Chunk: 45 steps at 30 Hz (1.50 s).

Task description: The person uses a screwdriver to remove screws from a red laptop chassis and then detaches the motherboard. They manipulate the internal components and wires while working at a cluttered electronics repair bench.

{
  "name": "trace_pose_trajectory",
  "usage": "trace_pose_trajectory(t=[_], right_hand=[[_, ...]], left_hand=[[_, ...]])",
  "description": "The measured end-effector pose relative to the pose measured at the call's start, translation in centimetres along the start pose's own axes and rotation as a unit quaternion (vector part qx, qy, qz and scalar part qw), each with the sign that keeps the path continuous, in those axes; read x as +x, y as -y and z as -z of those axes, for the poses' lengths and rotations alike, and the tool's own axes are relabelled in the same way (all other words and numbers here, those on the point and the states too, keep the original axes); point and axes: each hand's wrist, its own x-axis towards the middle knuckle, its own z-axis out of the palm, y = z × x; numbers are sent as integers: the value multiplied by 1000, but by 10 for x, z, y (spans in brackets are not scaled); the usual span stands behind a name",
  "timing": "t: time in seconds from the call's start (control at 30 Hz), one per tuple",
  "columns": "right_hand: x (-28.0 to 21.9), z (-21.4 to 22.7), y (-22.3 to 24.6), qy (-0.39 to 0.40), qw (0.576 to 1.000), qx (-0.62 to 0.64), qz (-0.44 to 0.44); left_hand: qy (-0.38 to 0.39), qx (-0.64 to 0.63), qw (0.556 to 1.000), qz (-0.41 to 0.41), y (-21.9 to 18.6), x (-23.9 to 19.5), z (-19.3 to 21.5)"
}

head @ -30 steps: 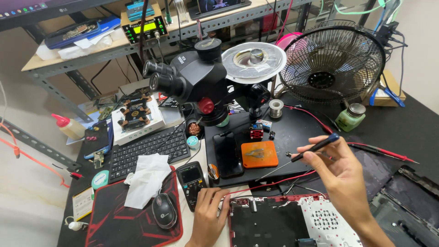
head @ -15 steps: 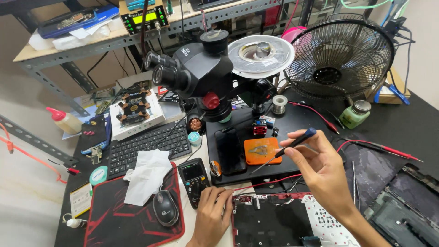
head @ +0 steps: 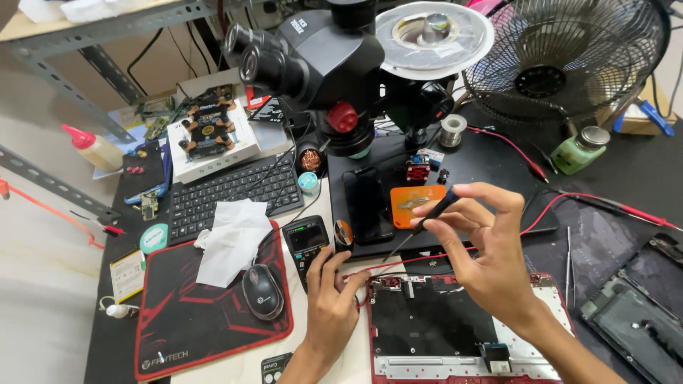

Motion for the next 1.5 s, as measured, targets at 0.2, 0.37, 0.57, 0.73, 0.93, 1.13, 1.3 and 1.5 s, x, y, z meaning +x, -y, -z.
trace_pose_trajectory(t=[0.2, 0.37, 0.57, 0.73, 0.93, 1.13, 1.3, 1.5], right_hand=[[-4, -15, -7, 69, 996, -39, 35], [-15, -19, -11, 108, 993, -25, 49], [-26, -18, -17, 125, 989, -36, 68], [-31, -16, -21, 115, 989, -64, 70], [-30, -17, -21, 110, 989, -55, 79], [-30, -18, -21, 112, 988, -66, 82], [-61, -11, -72, 89, 988, -118, 34], [-30, -29, -6, 48, 996, -37, 70]], left_hand=[[-18, 29, 999, -17, -8, 7, 13], [-15, -11, 1000, -14, -4, 2, 11], [-9, -3, 998, -59, -5, 0, 9], [0, -6, 997, -81, -7, 3, 8], [4, 0, 997, -77, -8, 4, 8], [6, 0, 997, -72, -8, 3, 7], [12, -12, 997, -69, -8, 4, 9], [12, -41, 997, -58, -4, 1, 3]])
